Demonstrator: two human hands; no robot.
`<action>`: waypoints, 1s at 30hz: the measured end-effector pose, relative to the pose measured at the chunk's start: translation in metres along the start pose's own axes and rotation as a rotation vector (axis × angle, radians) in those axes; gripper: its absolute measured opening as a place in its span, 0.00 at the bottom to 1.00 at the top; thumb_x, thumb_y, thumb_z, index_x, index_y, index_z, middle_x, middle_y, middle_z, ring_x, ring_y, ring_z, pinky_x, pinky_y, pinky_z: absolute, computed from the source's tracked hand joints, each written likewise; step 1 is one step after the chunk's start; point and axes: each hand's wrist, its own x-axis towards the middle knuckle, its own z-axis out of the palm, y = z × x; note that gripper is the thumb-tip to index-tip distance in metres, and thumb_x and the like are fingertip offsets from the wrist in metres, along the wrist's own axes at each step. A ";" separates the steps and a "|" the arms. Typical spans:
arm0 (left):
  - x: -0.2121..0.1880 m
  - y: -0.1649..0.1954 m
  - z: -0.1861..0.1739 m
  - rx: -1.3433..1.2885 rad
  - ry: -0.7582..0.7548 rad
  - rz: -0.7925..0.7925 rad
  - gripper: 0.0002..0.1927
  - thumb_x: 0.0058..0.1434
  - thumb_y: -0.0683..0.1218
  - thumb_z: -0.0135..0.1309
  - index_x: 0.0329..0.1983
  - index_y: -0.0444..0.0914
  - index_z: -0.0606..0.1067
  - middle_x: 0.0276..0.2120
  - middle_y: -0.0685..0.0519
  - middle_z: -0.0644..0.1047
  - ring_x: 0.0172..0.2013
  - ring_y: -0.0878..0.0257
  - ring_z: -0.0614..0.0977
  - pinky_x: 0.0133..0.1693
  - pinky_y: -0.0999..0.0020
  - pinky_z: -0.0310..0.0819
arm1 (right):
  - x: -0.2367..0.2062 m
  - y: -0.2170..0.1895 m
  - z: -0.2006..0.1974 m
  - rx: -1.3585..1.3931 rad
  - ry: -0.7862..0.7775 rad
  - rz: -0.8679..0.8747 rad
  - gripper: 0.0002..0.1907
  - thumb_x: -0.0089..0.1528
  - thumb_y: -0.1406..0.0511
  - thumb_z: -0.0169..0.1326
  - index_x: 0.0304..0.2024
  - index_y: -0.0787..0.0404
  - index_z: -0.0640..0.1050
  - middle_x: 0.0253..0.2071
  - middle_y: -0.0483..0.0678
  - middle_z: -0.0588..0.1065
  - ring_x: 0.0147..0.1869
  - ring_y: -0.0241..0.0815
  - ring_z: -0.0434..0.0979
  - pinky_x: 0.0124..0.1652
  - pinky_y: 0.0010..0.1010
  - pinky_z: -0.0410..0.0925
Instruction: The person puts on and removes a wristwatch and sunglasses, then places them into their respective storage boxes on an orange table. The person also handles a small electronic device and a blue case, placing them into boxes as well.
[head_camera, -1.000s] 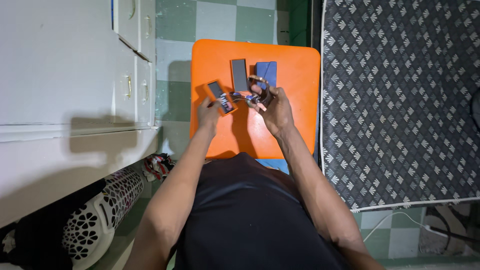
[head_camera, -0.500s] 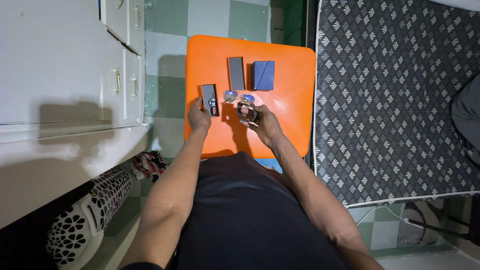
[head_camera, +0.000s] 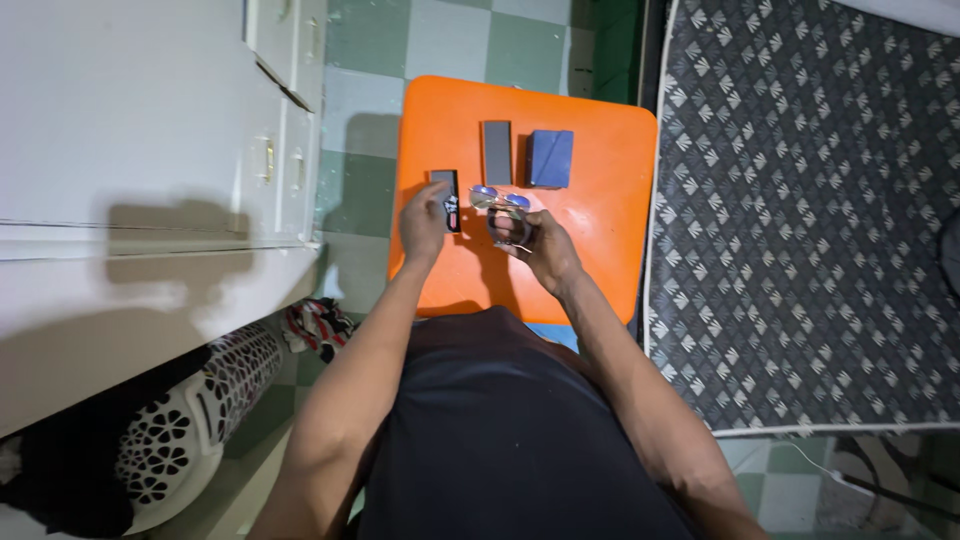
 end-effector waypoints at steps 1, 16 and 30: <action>0.003 0.011 0.000 -0.086 -0.069 -0.091 0.18 0.69 0.37 0.44 0.57 0.40 0.78 0.54 0.48 0.82 0.52 0.55 0.81 0.55 0.63 0.76 | -0.002 -0.005 0.002 -0.007 0.002 -0.008 0.20 0.65 0.58 0.40 0.52 0.60 0.76 0.46 0.45 0.81 0.49 0.38 0.78 0.54 0.37 0.68; -0.014 0.160 -0.011 -0.550 -0.549 -0.143 0.30 0.65 0.48 0.58 0.69 0.37 0.67 0.57 0.48 0.75 0.53 0.63 0.79 0.53 0.65 0.76 | -0.052 -0.067 0.000 -0.278 -0.051 -0.453 0.08 0.69 0.67 0.43 0.41 0.63 0.73 0.41 0.45 0.74 0.47 0.37 0.75 0.54 0.34 0.72; -0.033 0.216 -0.017 0.044 -0.567 -0.033 0.25 0.52 0.56 0.68 0.48 0.40 0.74 0.38 0.54 0.81 0.40 0.62 0.83 0.43 0.62 0.76 | -0.108 -0.107 0.025 -0.796 0.189 -0.761 0.10 0.69 0.65 0.53 0.48 0.64 0.79 0.44 0.45 0.78 0.48 0.37 0.79 0.52 0.30 0.70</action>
